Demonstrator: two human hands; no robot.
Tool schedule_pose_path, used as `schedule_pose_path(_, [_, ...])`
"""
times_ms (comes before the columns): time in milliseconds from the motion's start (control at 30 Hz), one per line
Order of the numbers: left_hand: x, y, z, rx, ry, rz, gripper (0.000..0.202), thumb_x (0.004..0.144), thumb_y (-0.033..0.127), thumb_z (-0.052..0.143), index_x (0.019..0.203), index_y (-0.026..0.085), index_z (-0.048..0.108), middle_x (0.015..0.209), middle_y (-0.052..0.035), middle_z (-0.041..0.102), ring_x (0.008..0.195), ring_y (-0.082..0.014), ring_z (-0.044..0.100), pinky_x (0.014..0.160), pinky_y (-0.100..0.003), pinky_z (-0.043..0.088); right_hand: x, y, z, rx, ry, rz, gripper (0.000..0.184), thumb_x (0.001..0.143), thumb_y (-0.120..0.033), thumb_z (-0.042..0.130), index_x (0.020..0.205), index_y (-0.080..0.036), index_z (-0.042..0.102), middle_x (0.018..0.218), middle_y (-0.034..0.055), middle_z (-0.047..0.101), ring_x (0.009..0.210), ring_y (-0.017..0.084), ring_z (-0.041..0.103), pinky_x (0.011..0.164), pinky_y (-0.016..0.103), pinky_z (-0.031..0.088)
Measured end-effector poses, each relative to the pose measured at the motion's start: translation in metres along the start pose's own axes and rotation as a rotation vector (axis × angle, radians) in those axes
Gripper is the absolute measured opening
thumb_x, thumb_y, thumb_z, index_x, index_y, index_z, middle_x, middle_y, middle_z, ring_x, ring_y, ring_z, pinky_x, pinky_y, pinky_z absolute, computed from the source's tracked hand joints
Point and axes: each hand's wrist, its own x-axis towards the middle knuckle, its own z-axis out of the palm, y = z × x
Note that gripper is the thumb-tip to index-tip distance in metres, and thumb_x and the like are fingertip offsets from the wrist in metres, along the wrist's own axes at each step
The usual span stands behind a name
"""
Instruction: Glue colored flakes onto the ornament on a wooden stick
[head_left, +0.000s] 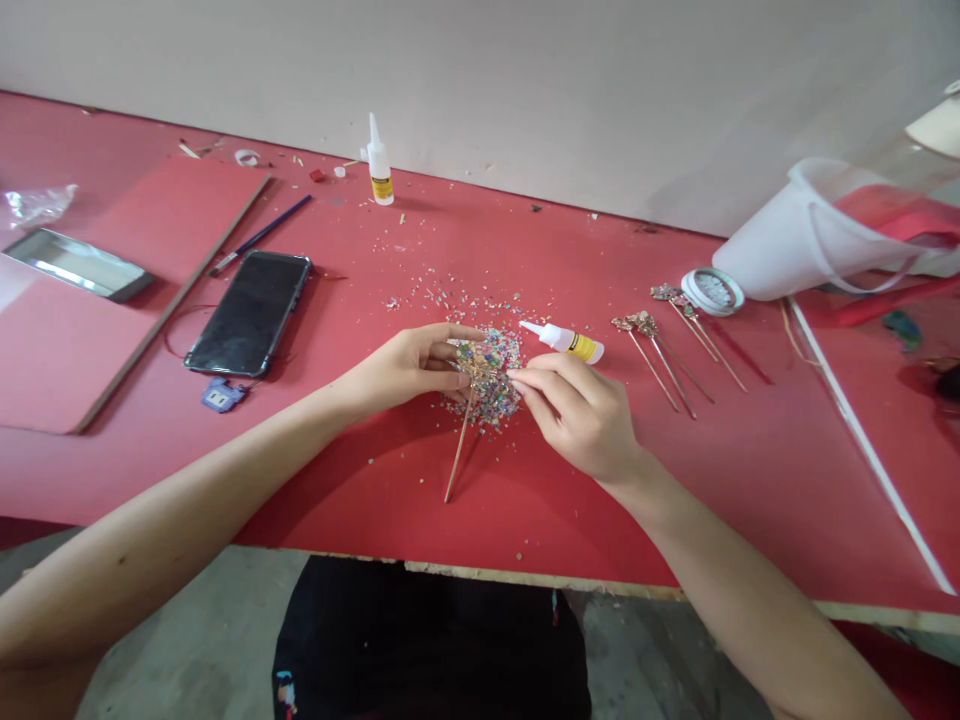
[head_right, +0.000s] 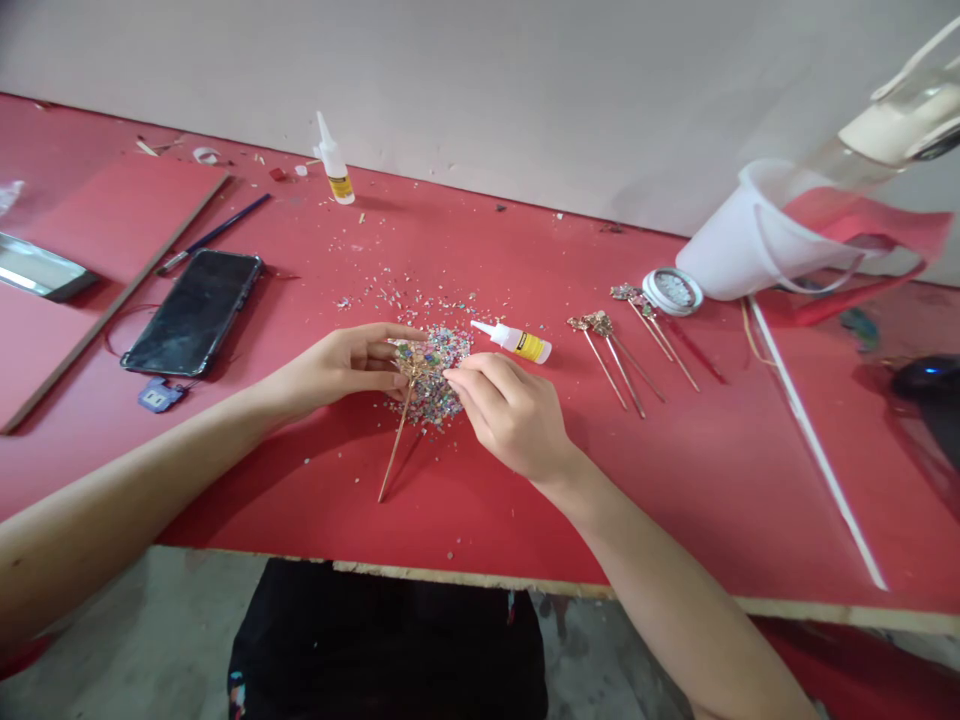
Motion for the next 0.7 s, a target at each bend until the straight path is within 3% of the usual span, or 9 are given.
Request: schedule_pose_path(700, [0.0005,0.0011,0.0008,0.001,0.006,-0.010,0.048,0.079,0.008,0.060,0.126,0.013,0.049,0.089,-0.0060,0.067,0.080,-0.0149,0.067,0.077,-0.030,0.054,0.0012,-0.0007,-0.0003,0.027,-0.006,0.017,0.019,0.085,-0.012,0.053,0.102,-0.019,0.060,0.094,0.0055,0.065,0.087,0.016,0.063,0.078,0.029,0.052])
